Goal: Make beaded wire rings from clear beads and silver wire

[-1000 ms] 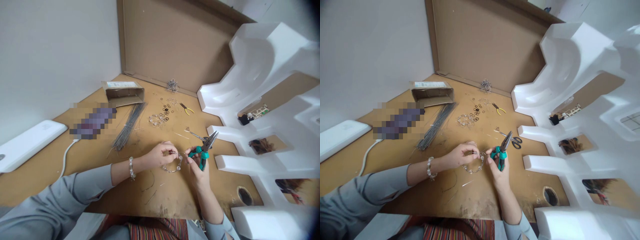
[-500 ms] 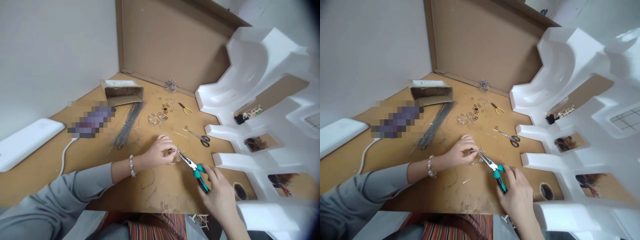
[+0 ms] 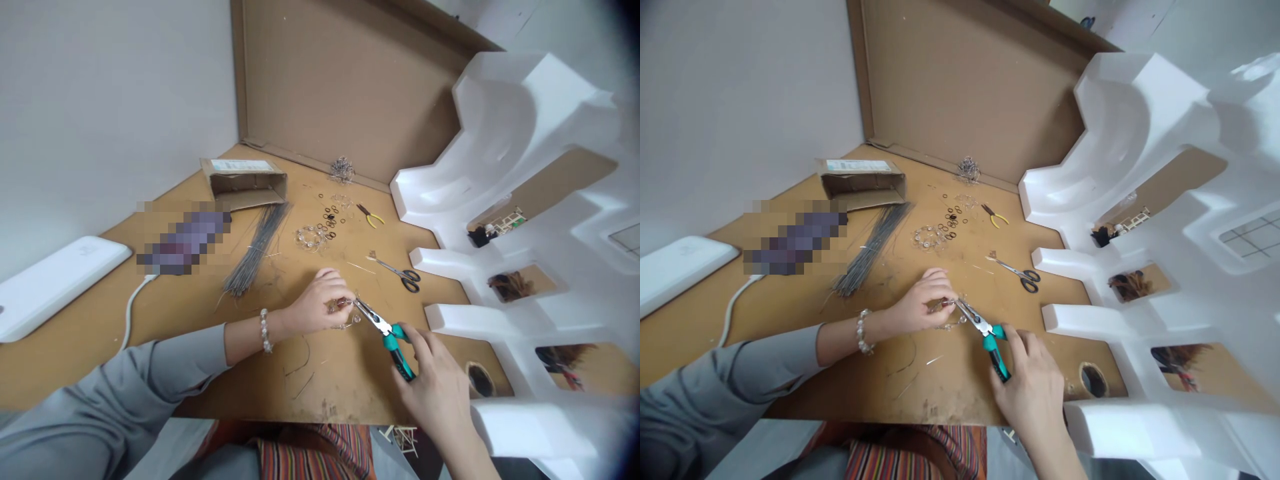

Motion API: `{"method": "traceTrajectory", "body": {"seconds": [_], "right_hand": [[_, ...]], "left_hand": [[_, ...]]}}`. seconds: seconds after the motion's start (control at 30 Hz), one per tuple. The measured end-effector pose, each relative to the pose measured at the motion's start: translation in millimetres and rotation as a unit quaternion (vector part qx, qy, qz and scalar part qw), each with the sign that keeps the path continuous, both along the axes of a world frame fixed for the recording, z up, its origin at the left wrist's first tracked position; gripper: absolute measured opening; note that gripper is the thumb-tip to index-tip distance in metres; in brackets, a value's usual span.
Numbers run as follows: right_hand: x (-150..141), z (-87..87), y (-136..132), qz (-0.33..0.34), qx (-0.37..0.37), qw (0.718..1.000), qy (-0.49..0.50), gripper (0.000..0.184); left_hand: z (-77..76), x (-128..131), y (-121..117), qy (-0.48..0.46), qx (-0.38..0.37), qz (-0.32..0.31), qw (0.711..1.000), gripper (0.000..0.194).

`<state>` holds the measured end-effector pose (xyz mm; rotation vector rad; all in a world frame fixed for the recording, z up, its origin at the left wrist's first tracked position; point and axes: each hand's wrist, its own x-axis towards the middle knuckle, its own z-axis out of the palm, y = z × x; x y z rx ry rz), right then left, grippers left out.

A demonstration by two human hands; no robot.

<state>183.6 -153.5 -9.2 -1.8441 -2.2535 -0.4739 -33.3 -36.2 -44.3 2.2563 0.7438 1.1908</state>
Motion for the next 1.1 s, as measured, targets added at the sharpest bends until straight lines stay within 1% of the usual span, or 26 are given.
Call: {"method": "traceTrajectory", "body": {"seconds": [0.2,0.33,0.6,0.83,1.1], "right_hand": [[-0.8,1.4,2.6,0.007,0.023,0.999,-0.030,0.040],[-0.2,2.7,2.3,0.011,0.030,0.999,-0.029,0.038],[2.6,3.7,2.1,0.018,-0.013,1.000,0.018,0.040],[2.4,4.5,1.5,0.024,0.001,1.000,0.014,0.037],[-0.5,4.9,1.1,0.016,0.000,1.000,0.011,0.036]], "left_hand": [[1.2,0.4,0.5,-0.017,-0.005,-0.007,1.000,0.010],[-0.1,1.2,0.6,-0.029,-0.012,-0.015,0.999,0.009],[-0.9,2.1,-0.1,-0.037,-0.026,-0.024,0.999,0.009],[1.0,2.4,-0.9,-0.044,-0.009,-0.020,0.999,0.009],[-0.3,1.7,-0.2,-0.029,-0.016,-0.016,0.999,0.010]]}}
